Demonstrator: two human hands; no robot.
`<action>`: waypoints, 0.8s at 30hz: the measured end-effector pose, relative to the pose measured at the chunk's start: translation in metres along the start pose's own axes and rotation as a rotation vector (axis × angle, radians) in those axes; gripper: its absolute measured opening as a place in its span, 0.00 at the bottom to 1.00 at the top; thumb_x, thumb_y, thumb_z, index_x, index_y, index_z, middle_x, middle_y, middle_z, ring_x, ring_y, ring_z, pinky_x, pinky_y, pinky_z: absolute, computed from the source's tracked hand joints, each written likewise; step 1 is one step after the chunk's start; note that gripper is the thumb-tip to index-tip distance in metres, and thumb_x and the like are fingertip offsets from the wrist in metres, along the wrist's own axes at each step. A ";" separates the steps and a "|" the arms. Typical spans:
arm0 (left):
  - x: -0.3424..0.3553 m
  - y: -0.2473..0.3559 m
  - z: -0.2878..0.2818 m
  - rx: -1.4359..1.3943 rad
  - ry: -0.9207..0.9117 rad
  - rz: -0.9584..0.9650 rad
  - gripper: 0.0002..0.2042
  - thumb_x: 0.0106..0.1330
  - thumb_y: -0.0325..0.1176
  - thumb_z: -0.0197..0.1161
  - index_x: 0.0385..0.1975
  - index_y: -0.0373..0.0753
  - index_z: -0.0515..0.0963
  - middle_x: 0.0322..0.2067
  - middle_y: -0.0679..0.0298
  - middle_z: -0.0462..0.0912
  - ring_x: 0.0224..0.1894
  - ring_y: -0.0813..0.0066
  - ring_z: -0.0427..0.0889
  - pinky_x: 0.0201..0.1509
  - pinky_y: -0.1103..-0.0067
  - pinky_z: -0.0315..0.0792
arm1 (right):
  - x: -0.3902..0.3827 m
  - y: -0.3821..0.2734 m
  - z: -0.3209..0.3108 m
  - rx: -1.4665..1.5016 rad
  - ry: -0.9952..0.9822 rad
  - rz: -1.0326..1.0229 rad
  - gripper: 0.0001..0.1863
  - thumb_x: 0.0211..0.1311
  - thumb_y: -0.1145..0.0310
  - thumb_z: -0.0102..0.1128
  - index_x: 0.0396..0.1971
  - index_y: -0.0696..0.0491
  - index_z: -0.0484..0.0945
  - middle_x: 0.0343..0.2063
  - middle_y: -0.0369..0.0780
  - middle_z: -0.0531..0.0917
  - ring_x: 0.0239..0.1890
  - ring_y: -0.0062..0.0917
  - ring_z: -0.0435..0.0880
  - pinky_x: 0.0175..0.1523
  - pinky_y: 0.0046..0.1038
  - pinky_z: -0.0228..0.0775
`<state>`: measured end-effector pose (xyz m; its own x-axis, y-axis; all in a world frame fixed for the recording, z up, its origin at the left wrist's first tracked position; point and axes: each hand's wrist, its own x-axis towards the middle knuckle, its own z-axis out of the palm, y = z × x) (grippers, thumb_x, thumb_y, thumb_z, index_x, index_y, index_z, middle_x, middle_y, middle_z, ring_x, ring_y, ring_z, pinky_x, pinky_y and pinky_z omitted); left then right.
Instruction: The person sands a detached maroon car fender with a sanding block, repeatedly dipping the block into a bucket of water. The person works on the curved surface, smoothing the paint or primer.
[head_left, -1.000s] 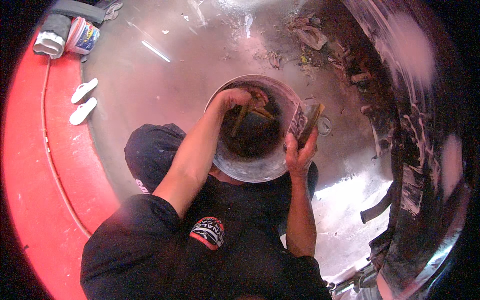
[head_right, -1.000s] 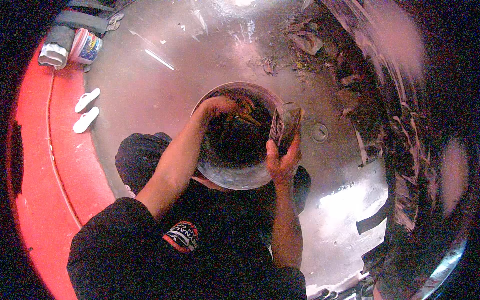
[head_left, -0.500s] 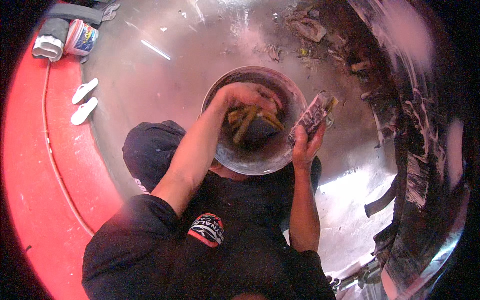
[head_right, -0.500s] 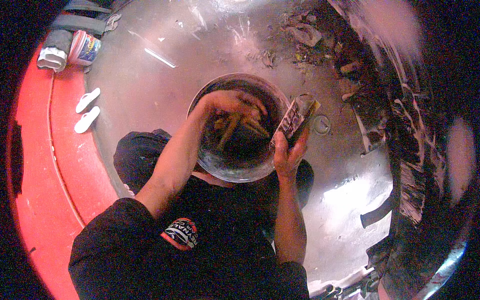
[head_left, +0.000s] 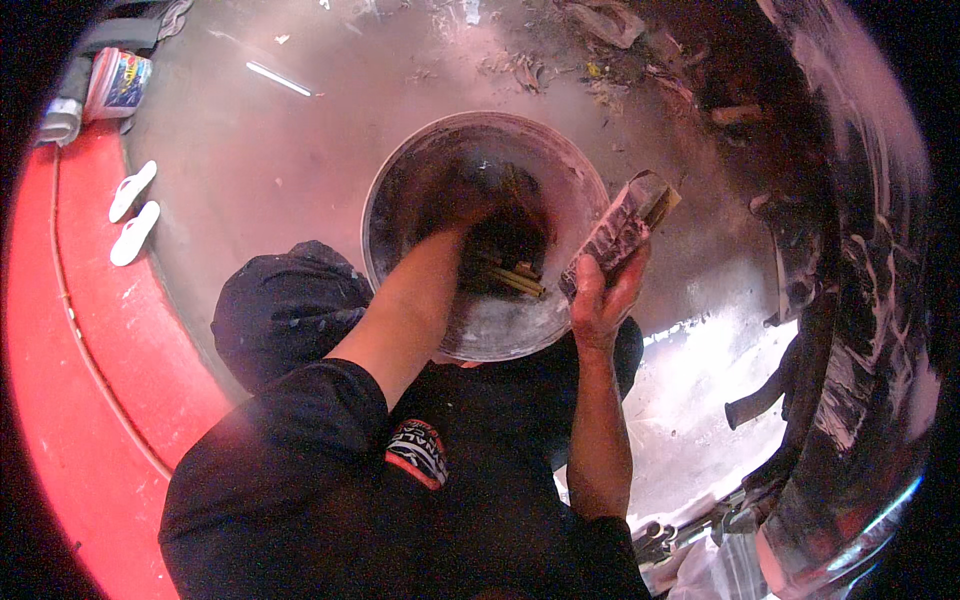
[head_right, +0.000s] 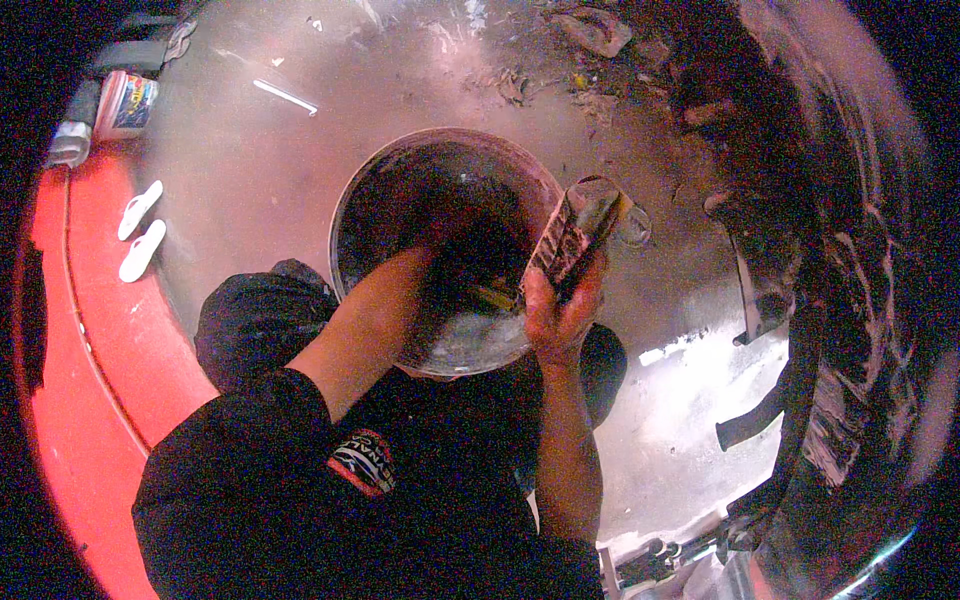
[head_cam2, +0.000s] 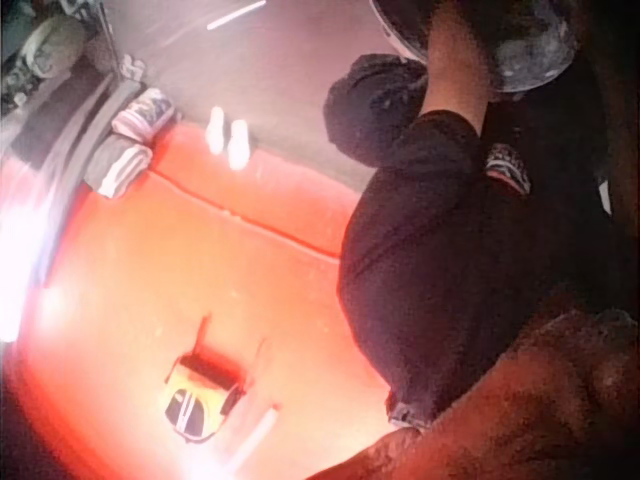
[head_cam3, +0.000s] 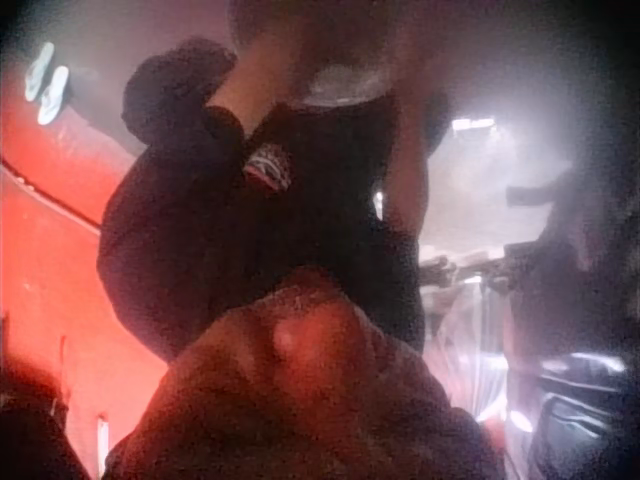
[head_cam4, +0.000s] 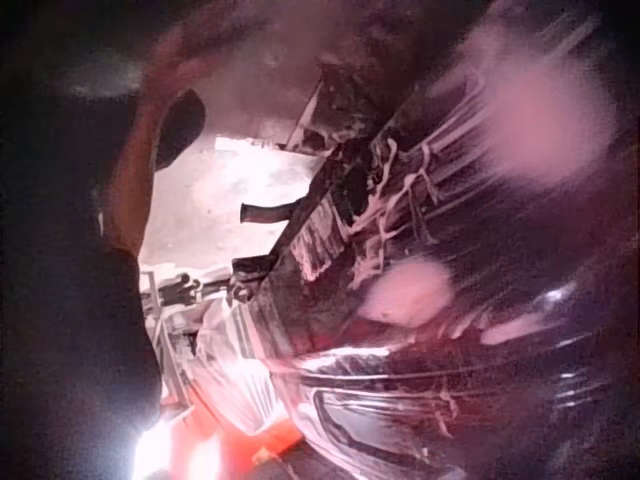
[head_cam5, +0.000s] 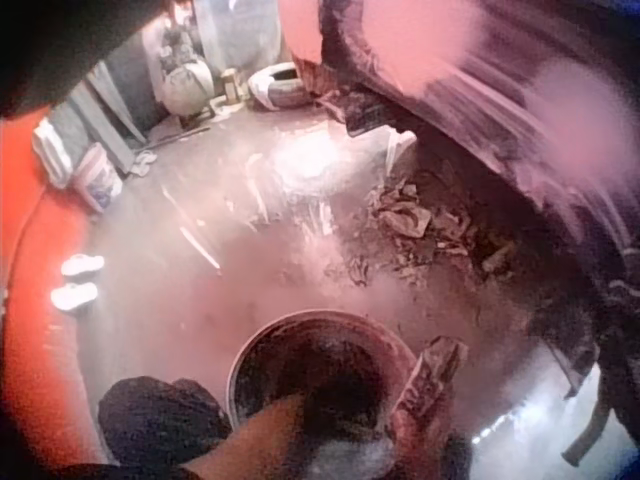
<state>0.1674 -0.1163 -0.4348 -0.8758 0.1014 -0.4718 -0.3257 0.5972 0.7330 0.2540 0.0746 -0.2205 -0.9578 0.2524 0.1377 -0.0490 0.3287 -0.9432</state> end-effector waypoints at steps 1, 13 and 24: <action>0.015 -0.027 0.022 0.003 -0.041 0.009 0.30 0.64 0.50 0.65 0.64 0.42 0.72 0.66 0.55 0.70 0.69 0.56 0.65 0.76 0.62 0.55 | 0.001 0.000 0.001 -0.008 0.014 -0.022 0.39 0.59 0.60 0.64 0.65 0.64 0.60 0.52 0.51 0.77 0.50 0.39 0.80 0.56 0.38 0.73; 0.040 -0.079 0.025 -0.381 -0.578 -0.093 0.25 0.57 0.50 0.71 0.53 0.45 0.82 0.52 0.63 0.83 0.55 0.65 0.78 0.66 0.68 0.66 | 0.001 -0.007 0.005 0.038 -0.090 -0.003 0.38 0.61 0.65 0.57 0.68 0.64 0.55 0.62 0.52 0.67 0.62 0.39 0.69 0.68 0.37 0.59; -0.032 0.116 -0.151 -0.169 -0.765 -0.270 0.17 0.59 0.44 0.66 0.45 0.42 0.85 0.42 0.65 0.87 0.40 0.71 0.82 0.52 0.71 0.75 | 0.001 0.000 0.005 0.089 -0.045 -0.077 0.37 0.62 0.67 0.56 0.68 0.65 0.56 0.63 0.54 0.67 0.64 0.42 0.69 0.69 0.38 0.58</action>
<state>0.1035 -0.1705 -0.2607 -0.2951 0.5214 -0.8007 -0.5926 0.5575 0.5814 0.2516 0.0701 -0.2221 -0.9618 0.1877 0.1991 -0.1460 0.2631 -0.9536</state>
